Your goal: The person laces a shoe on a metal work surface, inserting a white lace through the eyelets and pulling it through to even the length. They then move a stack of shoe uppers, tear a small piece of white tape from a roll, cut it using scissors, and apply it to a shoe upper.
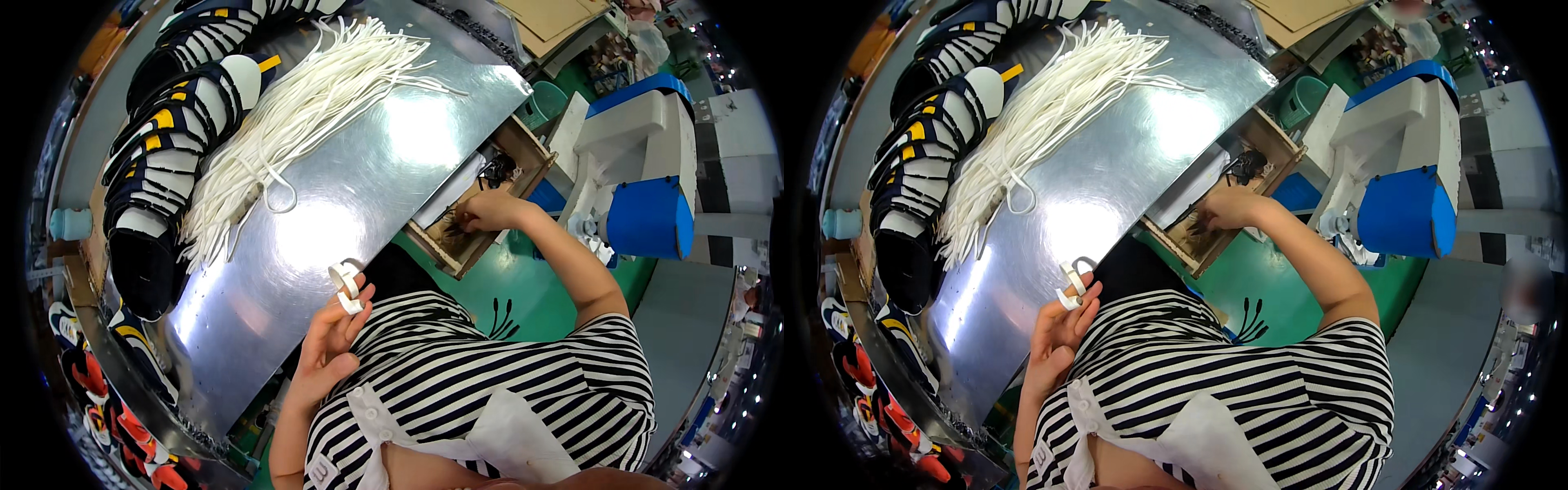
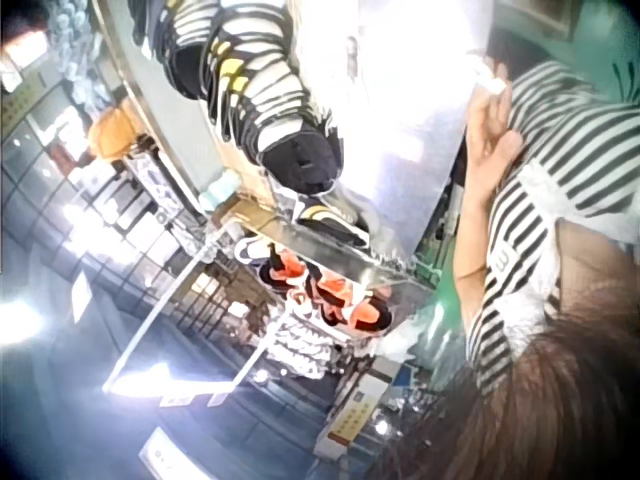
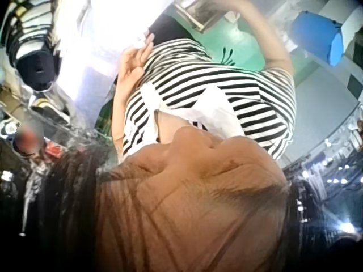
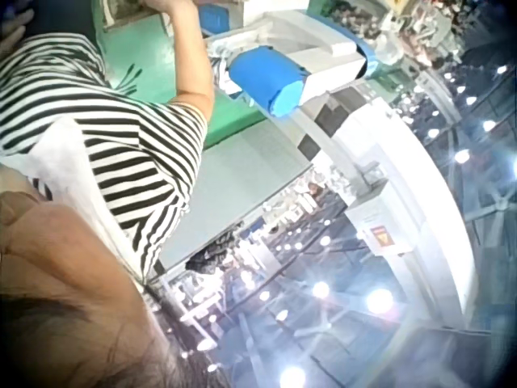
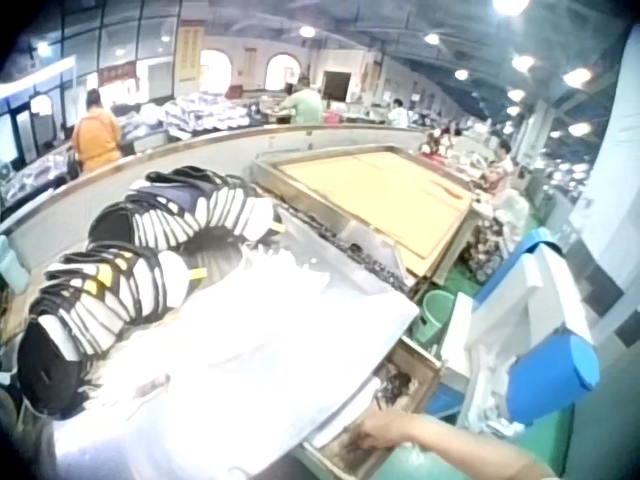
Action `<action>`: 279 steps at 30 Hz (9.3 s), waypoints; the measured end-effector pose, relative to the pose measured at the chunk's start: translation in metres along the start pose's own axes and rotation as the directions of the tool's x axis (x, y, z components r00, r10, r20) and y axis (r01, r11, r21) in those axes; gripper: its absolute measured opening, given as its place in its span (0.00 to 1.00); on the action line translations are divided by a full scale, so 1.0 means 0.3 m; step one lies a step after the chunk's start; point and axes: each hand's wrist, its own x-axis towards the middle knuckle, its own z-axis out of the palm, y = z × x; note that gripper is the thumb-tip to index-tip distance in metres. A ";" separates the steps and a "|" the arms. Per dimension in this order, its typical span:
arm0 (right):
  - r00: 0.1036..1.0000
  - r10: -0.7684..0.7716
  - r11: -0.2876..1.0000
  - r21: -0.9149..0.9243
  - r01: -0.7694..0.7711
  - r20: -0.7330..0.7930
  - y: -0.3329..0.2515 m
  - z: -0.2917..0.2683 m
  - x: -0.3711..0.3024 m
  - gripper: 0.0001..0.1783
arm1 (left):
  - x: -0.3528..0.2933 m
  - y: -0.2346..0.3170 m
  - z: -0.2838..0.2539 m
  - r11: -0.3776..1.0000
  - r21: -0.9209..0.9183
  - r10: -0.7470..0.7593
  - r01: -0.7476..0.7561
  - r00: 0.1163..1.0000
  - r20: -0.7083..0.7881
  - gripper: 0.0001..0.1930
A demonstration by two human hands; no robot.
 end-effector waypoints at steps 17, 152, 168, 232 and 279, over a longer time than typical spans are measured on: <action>0.923 -0.241 0.759 0.535 0.371 -0.299 -0.251 -0.085 -0.148 0.11 | 0.244 -0.035 0.064 0.947 -0.144 -0.257 0.286 0.947 0.191 0.34; 0.516 -0.726 0.663 -0.663 0.349 -0.454 -0.958 -0.270 0.615 0.07 | -0.617 0.480 -0.747 -0.042 0.446 0.851 0.894 0.266 -0.452 0.20; 0.484 -0.805 0.577 -0.647 0.499 -0.345 -0.813 -0.262 0.579 0.08 | -0.637 0.552 -1.001 -0.023 0.631 0.982 0.776 0.136 -0.131 0.30; 0.580 -0.538 0.636 0.157 0.755 -0.612 -1.200 -0.525 0.550 0.06 | -0.621 0.217 -0.407 0.968 0.000 0.178 -0.252 0.684 -0.708 0.20; 0.780 -0.300 0.486 0.616 0.620 -0.548 -1.179 -0.088 0.551 0.09 | -0.228 0.468 -0.460 0.733 0.326 -0.346 0.597 0.741 -0.576 0.28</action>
